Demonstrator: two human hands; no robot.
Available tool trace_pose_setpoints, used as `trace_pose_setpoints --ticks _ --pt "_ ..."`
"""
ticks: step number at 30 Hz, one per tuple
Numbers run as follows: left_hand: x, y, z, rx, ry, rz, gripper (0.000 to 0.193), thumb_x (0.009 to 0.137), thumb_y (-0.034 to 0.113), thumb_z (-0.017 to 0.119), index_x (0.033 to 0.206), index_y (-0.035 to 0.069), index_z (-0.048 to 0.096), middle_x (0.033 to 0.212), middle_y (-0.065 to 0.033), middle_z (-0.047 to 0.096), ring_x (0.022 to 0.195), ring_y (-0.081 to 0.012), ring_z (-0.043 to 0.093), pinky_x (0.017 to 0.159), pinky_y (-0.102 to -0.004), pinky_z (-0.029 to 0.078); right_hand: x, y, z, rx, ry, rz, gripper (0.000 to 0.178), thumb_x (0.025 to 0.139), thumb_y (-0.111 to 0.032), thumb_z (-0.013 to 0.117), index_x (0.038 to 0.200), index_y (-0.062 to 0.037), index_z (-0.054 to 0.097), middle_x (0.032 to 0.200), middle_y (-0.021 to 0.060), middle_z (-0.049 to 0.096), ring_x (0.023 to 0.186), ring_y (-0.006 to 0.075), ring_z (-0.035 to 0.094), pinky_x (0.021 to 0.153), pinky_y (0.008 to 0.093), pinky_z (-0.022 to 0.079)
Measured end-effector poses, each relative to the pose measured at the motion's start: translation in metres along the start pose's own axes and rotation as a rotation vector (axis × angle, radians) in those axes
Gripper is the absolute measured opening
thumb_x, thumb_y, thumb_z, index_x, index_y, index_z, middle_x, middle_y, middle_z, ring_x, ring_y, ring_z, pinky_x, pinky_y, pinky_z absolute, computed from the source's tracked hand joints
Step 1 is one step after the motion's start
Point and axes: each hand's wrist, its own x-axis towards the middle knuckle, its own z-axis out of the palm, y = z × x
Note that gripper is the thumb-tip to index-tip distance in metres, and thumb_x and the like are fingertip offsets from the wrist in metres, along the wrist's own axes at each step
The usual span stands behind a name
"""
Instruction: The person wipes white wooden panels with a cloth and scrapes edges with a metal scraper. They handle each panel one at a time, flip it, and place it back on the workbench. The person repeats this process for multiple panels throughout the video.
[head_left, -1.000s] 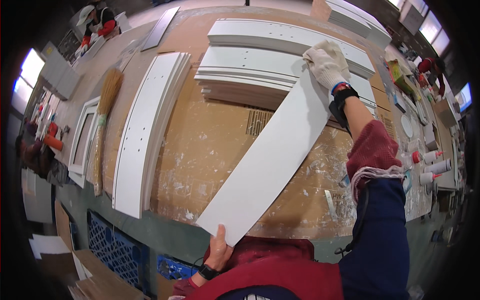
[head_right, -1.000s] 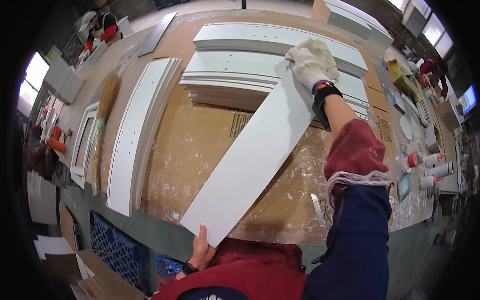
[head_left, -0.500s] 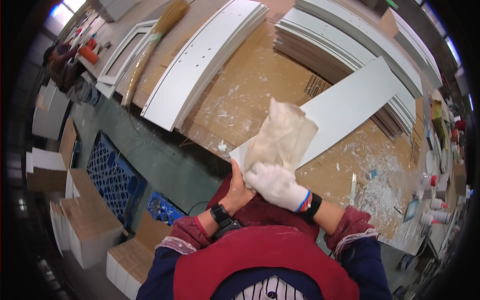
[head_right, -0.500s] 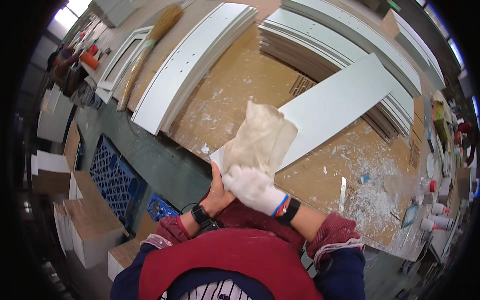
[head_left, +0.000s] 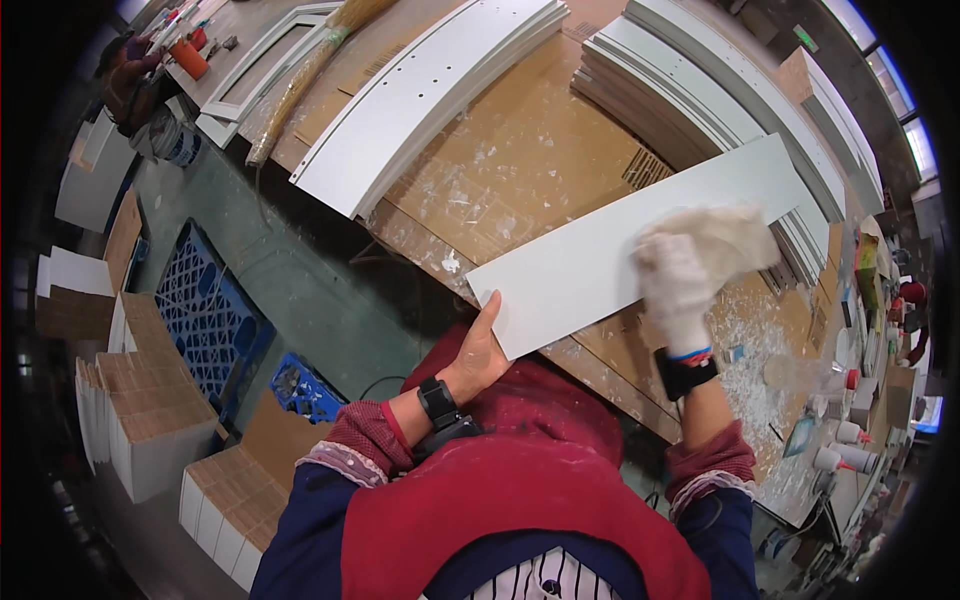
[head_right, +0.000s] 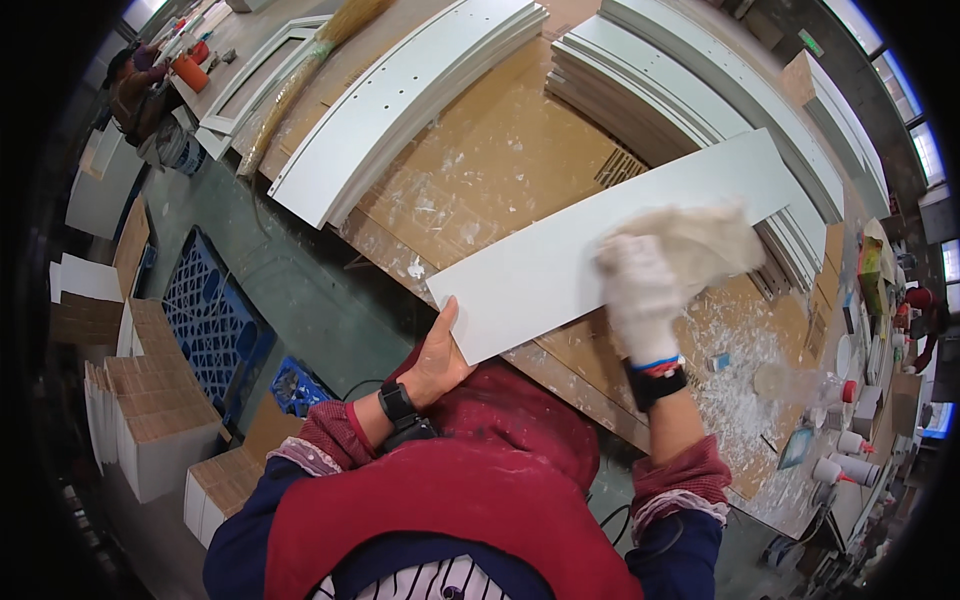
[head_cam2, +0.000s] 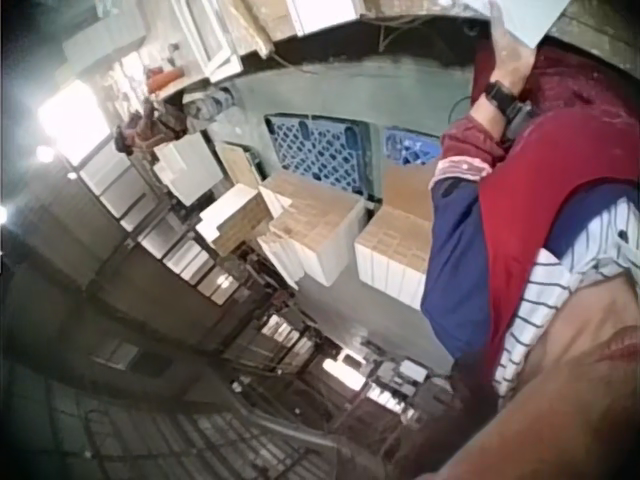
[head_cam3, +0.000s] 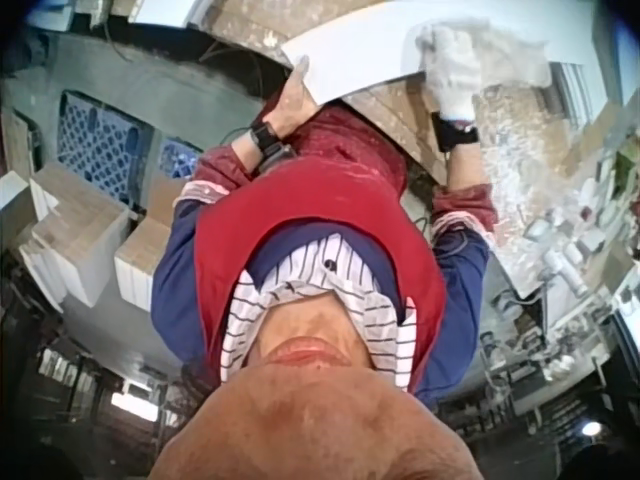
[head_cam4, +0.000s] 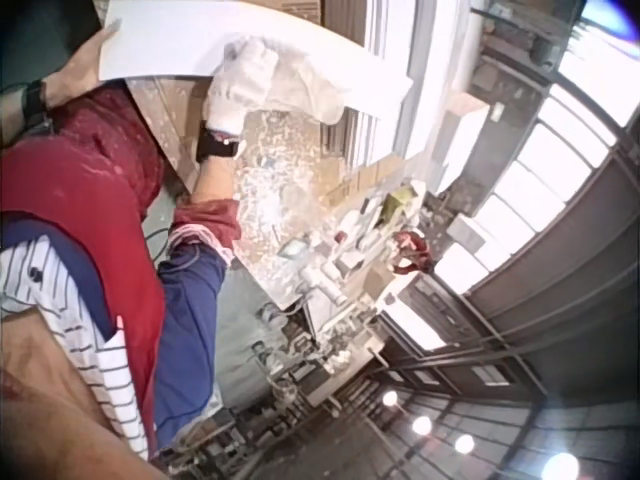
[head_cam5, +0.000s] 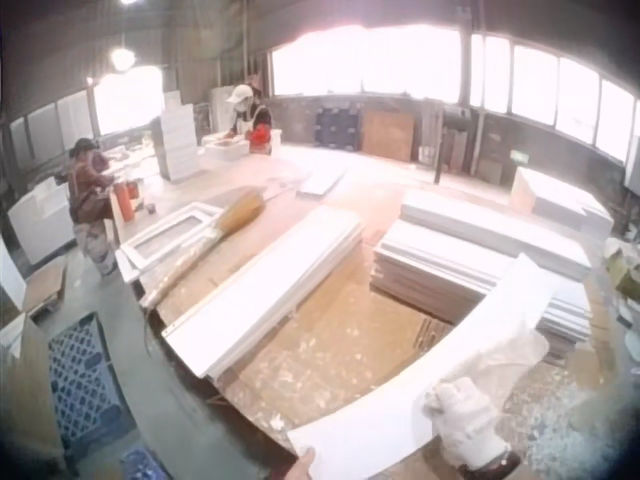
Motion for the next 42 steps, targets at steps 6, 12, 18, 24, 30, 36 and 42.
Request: trace_pose_setpoints --ticks 6,12,18,24,30,36,42 --pt "0.002 0.001 -0.015 -0.037 -0.025 -0.034 0.046 0.086 0.016 0.056 0.126 -0.001 0.043 0.123 -0.0116 0.054 0.114 -0.0236 0.052 0.101 -0.0388 0.039 -0.051 -0.106 -0.003 0.334 -0.664 -0.216 0.01 0.077 -0.013 0.055 0.088 -0.0119 0.056 0.086 0.008 0.053 0.073 0.0236 0.059 0.062 0.0362 0.048" --pt "-0.002 0.004 -0.014 -0.039 -0.051 -0.043 0.043 0.083 0.009 0.058 0.123 -0.004 0.046 0.12 -0.0128 0.055 0.111 -0.025 0.054 0.1 -0.0404 0.04 -0.089 -0.072 -0.054 1.297 -0.456 0.886 0.013 0.087 -0.004 0.056 0.1 -0.0002 0.055 0.075 0.0063 0.06 0.049 0.009 0.053 0.04 0.0227 0.042" --pt "-0.021 0.017 0.006 0.062 -0.126 -0.039 0.054 0.082 0.007 0.056 0.131 -0.003 0.036 0.128 -0.017 0.048 0.116 -0.0306 0.05 0.099 -0.0465 0.041 -0.093 -0.055 -0.05 1.518 -0.041 1.27 0.03 0.088 -0.015 0.06 0.109 0.0036 0.05 0.088 0.0083 0.06 0.07 0.013 0.06 0.06 0.0246 0.052" --pt "-0.035 0.034 0.024 0.23 -0.215 -0.057 0.059 0.082 0.011 0.061 0.133 0.0 0.034 0.129 -0.0166 0.047 0.117 -0.0317 0.05 0.095 -0.0536 0.043 -0.064 -0.063 -0.022 1.859 -0.078 1.165 0.036 0.088 -0.024 0.062 0.108 0.0025 0.049 0.1 0.01 0.058 0.085 0.0167 0.059 0.075 0.0279 0.051" --pt "-0.036 0.053 0.041 0.439 -0.214 -0.017 0.055 0.08 0.01 0.061 0.129 -0.005 0.039 0.12 -0.0213 0.053 0.114 -0.036 0.052 0.091 -0.0493 0.047 -0.045 -0.061 -0.012 2.054 -0.133 1.008 0.037 0.087 -0.032 0.061 0.099 0.0029 0.055 0.086 0.0072 0.062 0.075 0.0131 0.06 0.069 0.0256 0.05" --pt "-0.045 0.051 0.048 0.529 -0.234 -0.033 0.058 0.08 0.014 0.063 0.128 -0.007 0.038 0.12 -0.0235 0.053 0.111 -0.0374 0.054 0.088 -0.0472 0.049 -0.039 -0.063 -0.024 2.029 -0.06 1.079 0.035 0.089 -0.024 0.056 0.107 0.0056 0.052 0.092 0.0121 0.062 0.079 0.0186 0.062 0.072 0.0287 0.051" --pt "-0.06 0.079 0.021 0.886 -0.321 0.127 0.081 0.072 0.015 0.073 0.136 -0.006 0.027 0.134 -0.0182 0.042 0.124 -0.0296 0.043 0.099 -0.0408 0.039 -0.048 -0.056 -0.022 1.927 -0.084 1.102 0.034 0.085 -0.021 0.057 0.106 0.006 0.053 0.092 0.0132 0.063 0.077 0.0199 0.063 0.07 0.0298 0.051"
